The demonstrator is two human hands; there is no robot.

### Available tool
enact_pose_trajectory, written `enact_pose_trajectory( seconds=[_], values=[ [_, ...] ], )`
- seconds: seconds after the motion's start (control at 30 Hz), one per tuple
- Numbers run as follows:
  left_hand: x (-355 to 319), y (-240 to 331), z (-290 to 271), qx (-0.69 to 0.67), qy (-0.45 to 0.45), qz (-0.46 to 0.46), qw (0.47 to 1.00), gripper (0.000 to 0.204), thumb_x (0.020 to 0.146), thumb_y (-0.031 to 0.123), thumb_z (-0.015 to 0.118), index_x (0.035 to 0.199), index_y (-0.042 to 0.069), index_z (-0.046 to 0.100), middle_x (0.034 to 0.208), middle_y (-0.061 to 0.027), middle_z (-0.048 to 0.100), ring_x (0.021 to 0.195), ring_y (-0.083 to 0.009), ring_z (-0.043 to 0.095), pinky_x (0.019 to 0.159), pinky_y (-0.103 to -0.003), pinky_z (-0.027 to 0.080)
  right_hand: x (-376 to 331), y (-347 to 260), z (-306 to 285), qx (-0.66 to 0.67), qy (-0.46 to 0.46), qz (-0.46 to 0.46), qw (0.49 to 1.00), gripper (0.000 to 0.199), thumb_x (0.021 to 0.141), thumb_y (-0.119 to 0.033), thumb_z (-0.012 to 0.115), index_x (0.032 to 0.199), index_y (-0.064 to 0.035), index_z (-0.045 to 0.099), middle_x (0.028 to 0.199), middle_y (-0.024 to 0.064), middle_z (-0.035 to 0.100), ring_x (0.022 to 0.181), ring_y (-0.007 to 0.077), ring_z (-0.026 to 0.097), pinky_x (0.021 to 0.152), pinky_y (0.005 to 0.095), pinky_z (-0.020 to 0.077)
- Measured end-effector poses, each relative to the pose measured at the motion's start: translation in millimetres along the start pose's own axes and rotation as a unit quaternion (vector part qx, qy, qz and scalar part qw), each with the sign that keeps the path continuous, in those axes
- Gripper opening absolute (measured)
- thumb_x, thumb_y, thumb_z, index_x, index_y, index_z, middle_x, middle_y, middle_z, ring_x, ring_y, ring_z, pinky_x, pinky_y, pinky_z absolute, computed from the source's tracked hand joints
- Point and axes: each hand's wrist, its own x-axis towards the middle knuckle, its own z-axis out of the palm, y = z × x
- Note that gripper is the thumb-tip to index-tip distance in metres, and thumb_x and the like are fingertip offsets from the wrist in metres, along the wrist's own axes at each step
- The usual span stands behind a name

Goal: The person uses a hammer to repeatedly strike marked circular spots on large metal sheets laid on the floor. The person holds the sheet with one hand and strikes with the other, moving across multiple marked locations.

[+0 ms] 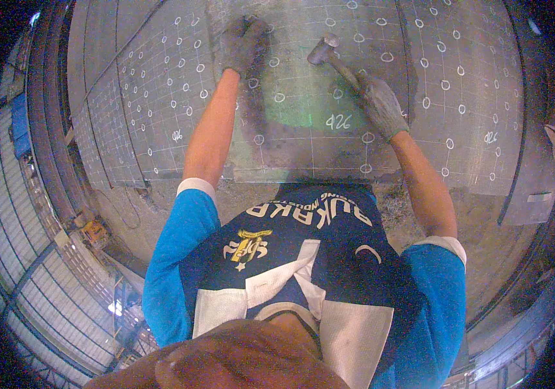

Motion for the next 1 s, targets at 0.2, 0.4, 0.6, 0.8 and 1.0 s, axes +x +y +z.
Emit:
enact_pose_trajectory(
  seconds=[0.2, 0.4, 0.6, 0.8, 1.0],
  values=[
    [3, -3, -2, 0.072, 0.005, 0.084, 0.994, 0.044, 0.085, 0.041, 0.075, 0.107, 0.003, 0.075, 0.098, -0.0193, 0.077, 0.092, -0.0318, 0.074, 0.084, -0.042, 0.056, -6, 11, 10, -0.043, 0.04, -0.038, 0.998, 0.043, 0.096, -0.013, 0.054, 0.138, -0.0065, 0.057, 0.116, 0.0257, 0.068, 0.109, 0.0443, 0.064, 0.093, 0.0537, 0.0489],
    [4, 3, 0, 0.161, -0.022, 0.049, 0.985, 0.045, 0.088, 0.042, 0.071, 0.114, 0.005, 0.072, 0.104, -0.019, 0.076, 0.095, -0.0358, 0.073, 0.085, -0.044, 0.055, 50, -47, -43, -0.031, -0.026, -0.01, 0.999, 0.035, 0.098, -0.017, 0.053, 0.13, -0.0071, 0.061, 0.109, 0.0235, 0.068, 0.104, 0.0425, 0.066, 0.092, 0.0538, 0.049],
    [0, -6, 6, 0.109, -0.026, 0.051, 0.992, 0.048, 0.093, 0.045, 0.066, 0.122, 0.008, 0.069, 0.112, -0.0202, 0.074, 0.103, -0.0369, 0.071, 0.088, -0.045, 0.054, 128, -96, -81, -0.04, 0.08, -0.131, 0.987, 0.028, 0.095, -0.015, 0.052, 0.12, -0.0044, 0.063, 0.106, 0.0214, 0.069, 0.101, 0.0394, 0.066, 0.088, 0.051, 0.0488],
    [3, -18, 13, 0.147, -0.022, 0.066, 0.987, 0.047, 0.096, 0.042, 0.063, 0.13, 0.009, 0.066, 0.114, -0.0192, 0.074, 0.102, -0.0364, 0.071, 0.089, -0.045, 0.054, 152, -82, -64, -0.08, 0.146, -0.203, 0.965, 0.023, 0.093, -0.012, 0.052, 0.11, -0.0017, 0.065, 0.103, 0.0194, 0.069, 0.097, 0.0362, 0.066, 0.084, 0.0483, 0.0485],
    [-11, 11, 10, 0.069, -0.078, -0.03, 0.994, 0.048, 0.097, 0.033, 0.061, 0.134, 0.002, 0.063, 0.128, -0.0218, 0.068, 0.122, -0.0333, 0.063, 0.102, -0.046, 0.048, 98, -61, -49, -0.179, -0.074, -0.088, 0.977, 0.02, 0.09, -0.015, 0.062, 0.105, -0.0039, 0.066, 0.097, 0.0242, 0.067, 0.092, 0.041, 0.066, 0.077, 0.0516, 0.0493]
  ],
)
